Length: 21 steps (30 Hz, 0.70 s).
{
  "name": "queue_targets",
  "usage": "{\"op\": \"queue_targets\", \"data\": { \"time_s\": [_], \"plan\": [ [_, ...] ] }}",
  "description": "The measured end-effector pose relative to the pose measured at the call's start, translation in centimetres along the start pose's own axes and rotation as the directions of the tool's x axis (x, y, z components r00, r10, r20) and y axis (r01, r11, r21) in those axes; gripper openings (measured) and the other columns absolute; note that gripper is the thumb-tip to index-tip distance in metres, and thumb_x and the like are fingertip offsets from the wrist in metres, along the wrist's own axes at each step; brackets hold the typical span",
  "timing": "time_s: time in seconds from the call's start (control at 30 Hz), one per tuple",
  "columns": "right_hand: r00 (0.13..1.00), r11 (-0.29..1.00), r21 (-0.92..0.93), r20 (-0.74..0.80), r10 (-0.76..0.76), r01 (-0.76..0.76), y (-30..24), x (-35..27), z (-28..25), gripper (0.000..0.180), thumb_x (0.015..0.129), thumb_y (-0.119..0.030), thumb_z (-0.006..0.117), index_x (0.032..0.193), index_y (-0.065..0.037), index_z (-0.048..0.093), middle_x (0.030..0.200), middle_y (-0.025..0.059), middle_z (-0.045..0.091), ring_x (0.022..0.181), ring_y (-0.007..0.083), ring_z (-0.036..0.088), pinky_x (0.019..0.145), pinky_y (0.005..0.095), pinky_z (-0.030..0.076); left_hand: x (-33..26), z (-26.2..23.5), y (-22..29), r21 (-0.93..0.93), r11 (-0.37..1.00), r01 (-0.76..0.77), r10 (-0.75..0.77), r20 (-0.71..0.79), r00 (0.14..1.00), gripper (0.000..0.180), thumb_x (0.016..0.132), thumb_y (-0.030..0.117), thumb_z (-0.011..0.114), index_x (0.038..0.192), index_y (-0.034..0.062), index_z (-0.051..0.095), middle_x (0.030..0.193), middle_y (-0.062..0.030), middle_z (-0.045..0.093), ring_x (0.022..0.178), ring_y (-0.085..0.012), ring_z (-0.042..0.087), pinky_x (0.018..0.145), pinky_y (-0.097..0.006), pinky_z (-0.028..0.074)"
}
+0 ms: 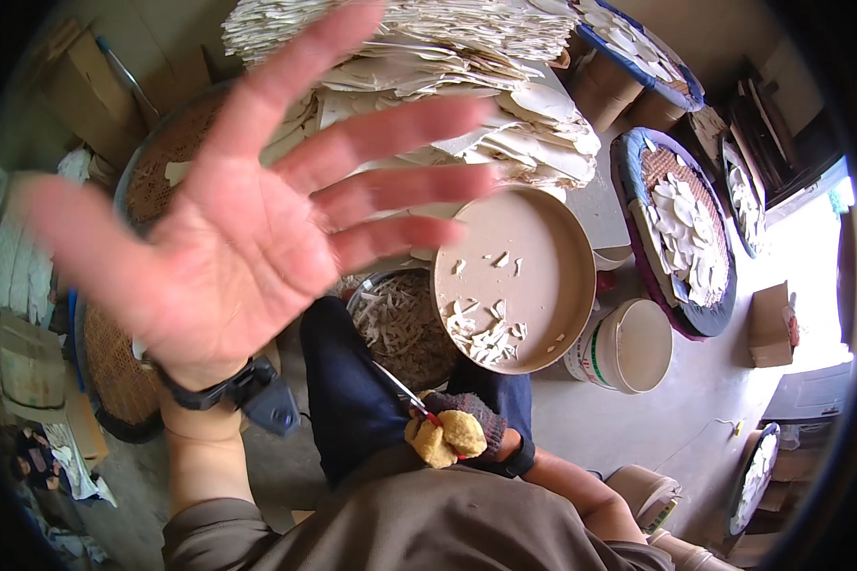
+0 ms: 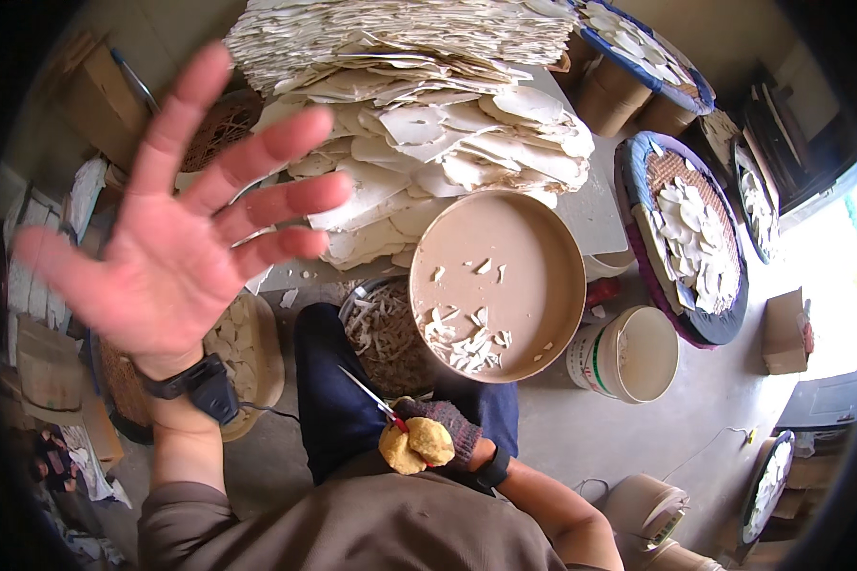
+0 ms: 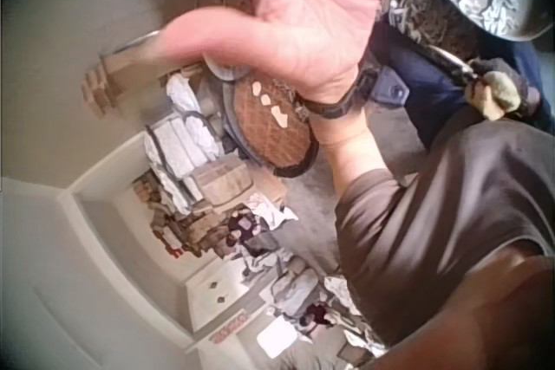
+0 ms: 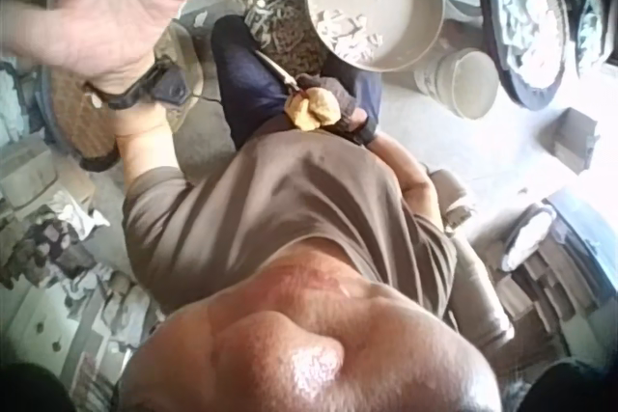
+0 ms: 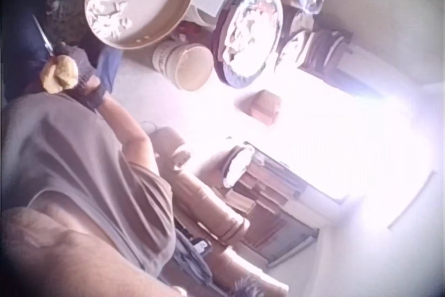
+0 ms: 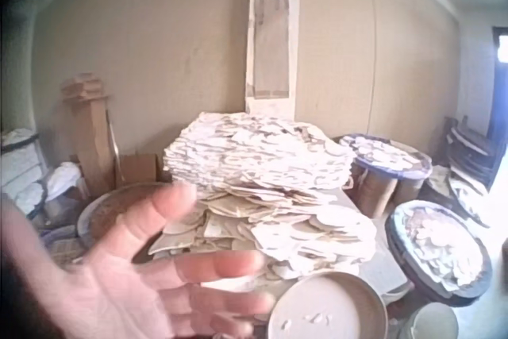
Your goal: Cutting large slices of dried medicinal herbs into smaller pieces using scissors in a processing workshop.
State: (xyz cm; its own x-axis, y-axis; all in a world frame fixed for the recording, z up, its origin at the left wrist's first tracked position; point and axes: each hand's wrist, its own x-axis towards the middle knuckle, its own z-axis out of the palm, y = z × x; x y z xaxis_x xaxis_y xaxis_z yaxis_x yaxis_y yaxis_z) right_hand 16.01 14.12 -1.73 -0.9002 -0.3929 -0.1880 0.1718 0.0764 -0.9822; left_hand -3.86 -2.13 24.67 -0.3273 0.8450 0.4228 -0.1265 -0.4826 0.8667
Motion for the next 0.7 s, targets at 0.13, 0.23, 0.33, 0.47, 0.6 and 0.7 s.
{"op": "queue_targets", "data": {
  "time_s": [0.13,0.23,0.33,0.47,0.6,0.7],
  "plan": [
    [0.988,0.963,-0.219,0.012,-0.157,0.156,-1.2,0.1,-1.0,0.025,0.086,-0.025,0.054,0.101,-0.005,0.057,0.084,0.0070,0.063,0.079,0.0161,0.060,0.073,0.0282,0.048,0.6,-0.5,-1.5,-0.082,0.996,-0.025,0.024,-0.021,1.000,0.094,0.078,0.067,0.041,0.140,0.0049,0.007,0.140,-0.0280,0.015,0.126,-0.0457,0.024,0.100,-0.050,0.030],
    [0.999,0.997,0.075,-0.051,-0.010,0.014,-2.8,-0.5,-0.1,0.020,0.084,-0.021,0.055,0.095,-0.005,0.057,0.081,0.0059,0.062,0.076,0.0148,0.059,0.069,0.0277,0.048,0.8,0.2,-2.0,-0.138,0.988,-0.068,0.061,-0.053,0.997,0.093,0.079,0.066,0.041,0.140,0.0046,0.007,0.140,-0.0278,0.015,0.126,-0.0457,0.022,0.100,-0.050,0.030],
    [0.997,0.851,0.520,-0.010,0.082,-0.065,-3.2,-0.3,-0.1,0.018,0.091,-0.016,0.046,0.089,-0.004,0.059,0.077,0.0020,0.060,0.072,0.0099,0.057,0.065,0.0253,0.048,1.6,0.4,-3.0,-0.199,0.975,-0.100,0.091,-0.053,0.994,0.092,0.079,0.065,0.041,0.140,0.0044,0.007,0.141,-0.0276,0.014,0.127,-0.0457,0.021,0.100,-0.051,0.029],
    [0.996,0.990,0.128,-0.054,0.072,-0.064,-3.0,-0.3,-0.6,0.021,0.093,-0.017,0.042,0.086,-0.005,0.059,0.076,0.0025,0.061,0.069,0.0088,0.057,0.061,0.0228,0.047,2.3,-0.1,-3.3,-0.215,0.964,-0.159,0.150,-0.057,0.987,0.090,0.080,0.063,0.041,0.140,0.0041,0.007,0.141,-0.0273,0.014,0.127,-0.0458,0.018,0.101,-0.051,0.028],
    [0.972,0.609,0.762,0.113,0.206,-0.218,-3.8,-0.3,0.1,0.026,0.094,-0.020,0.040,0.087,-0.003,0.060,0.074,0.0026,0.060,0.067,0.0094,0.056,0.060,0.0228,0.047,2.6,-0.8,-2.8,-0.217,0.954,-0.205,0.196,-0.063,0.979,0.089,0.081,0.062,0.041,0.139,0.0038,0.007,0.141,-0.0271,0.013,0.128,-0.0458,0.016,0.101,-0.051,0.028],
    [0.988,0.941,0.334,-0.152,-0.010,0.061,-3.0,-1.1,1.1,0.025,0.093,-0.019,0.043,0.088,-0.001,0.059,0.076,0.0033,0.060,0.069,0.0107,0.056,0.063,0.0228,0.047,2.9,-1.1,-2.5,-0.234,0.947,-0.222,0.209,-0.079,0.975,0.088,0.082,0.061,0.041,0.139,0.0035,0.007,0.141,-0.0269,0.013,0.128,-0.0458,0.015,0.102,-0.051,0.027]
  ]
}}
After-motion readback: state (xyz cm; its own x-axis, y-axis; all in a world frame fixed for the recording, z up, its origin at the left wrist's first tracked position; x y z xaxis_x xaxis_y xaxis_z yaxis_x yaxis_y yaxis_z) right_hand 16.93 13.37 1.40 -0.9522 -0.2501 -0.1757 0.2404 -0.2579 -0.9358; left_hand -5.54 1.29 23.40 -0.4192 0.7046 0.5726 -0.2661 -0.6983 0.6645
